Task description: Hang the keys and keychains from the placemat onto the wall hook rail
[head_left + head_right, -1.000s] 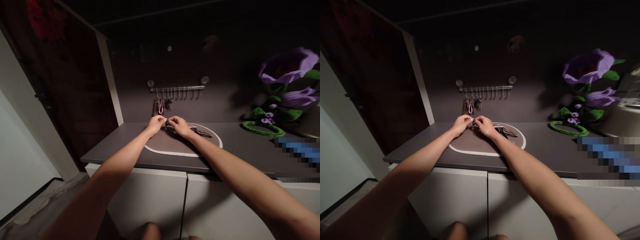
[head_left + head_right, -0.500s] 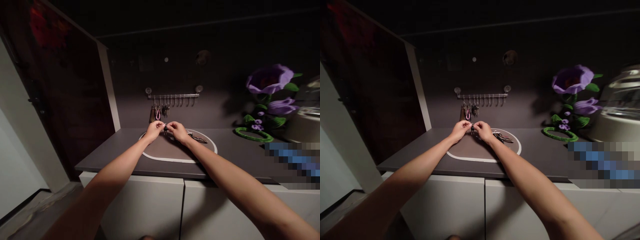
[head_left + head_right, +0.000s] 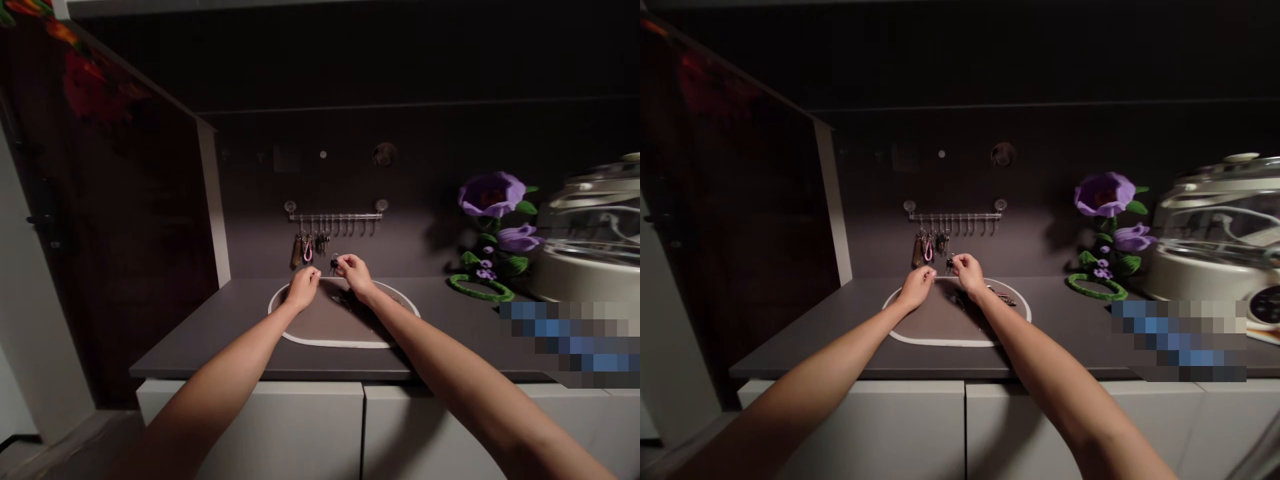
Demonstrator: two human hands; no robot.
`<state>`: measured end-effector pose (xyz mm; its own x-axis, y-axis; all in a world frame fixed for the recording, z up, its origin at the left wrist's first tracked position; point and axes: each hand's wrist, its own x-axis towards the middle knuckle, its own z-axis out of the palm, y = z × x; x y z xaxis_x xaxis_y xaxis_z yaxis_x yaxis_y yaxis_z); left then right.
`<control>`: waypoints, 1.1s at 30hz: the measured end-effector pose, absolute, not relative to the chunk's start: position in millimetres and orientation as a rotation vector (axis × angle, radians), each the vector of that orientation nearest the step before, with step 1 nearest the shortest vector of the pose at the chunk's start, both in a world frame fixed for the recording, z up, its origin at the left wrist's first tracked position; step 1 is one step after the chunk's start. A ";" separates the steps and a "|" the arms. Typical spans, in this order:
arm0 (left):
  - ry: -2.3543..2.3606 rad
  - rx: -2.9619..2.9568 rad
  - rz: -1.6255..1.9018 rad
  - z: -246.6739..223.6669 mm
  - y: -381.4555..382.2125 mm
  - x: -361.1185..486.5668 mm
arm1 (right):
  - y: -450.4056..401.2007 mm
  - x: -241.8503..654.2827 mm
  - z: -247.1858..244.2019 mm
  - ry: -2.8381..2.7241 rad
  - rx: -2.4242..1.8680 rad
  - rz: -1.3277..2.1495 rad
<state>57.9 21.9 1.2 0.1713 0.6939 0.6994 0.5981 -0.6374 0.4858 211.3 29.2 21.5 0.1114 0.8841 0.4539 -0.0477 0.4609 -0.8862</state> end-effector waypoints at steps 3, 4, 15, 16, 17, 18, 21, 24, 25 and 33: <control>1.310 2.356 1.442 -1.0 24.0 59.0 | 33.5 213.4 34.0 -1.183 -0.849 0.860; 1.317 2.363 1.431 -1.8 24.8 59.4 | 35.6 213.9 38.7 -1.173 -0.846 0.861; 1.374 2.575 1.281 -2.8 22.2 63.6 | 71.0 201.3 87.2 -1.085 -0.876 0.764; 1.369 2.581 1.275 -2.6 21.7 63.9 | 74.5 200.1 89.2 -1.073 -0.895 0.754; 1.365 2.588 1.270 -2.3 21.4 64.1 | 77.7 199.1 90.6 -1.062 -0.918 0.743; 1.360 2.596 1.267 -2.2 21.3 64.3 | 80.7 198.2 91.6 -1.053 -0.940 0.731; 1.351 2.623 1.256 -2.2 21.7 64.6 | 88.3 196.5 92.7 -1.032 -0.976 0.710; 1.351 2.634 1.244 -2.1 22.4 64.9 | 95.1 195.5 91.9 -1.022 -0.973 0.722; 1.353 2.634 1.239 -1.9 22.6 64.9 | 97.2 195.2 91.3 -1.020 -0.975 0.726; 1.370 2.635 1.216 -0.8 22.1 65.1 | 108.7 197.8 81.1 -1.023 -1.031 0.701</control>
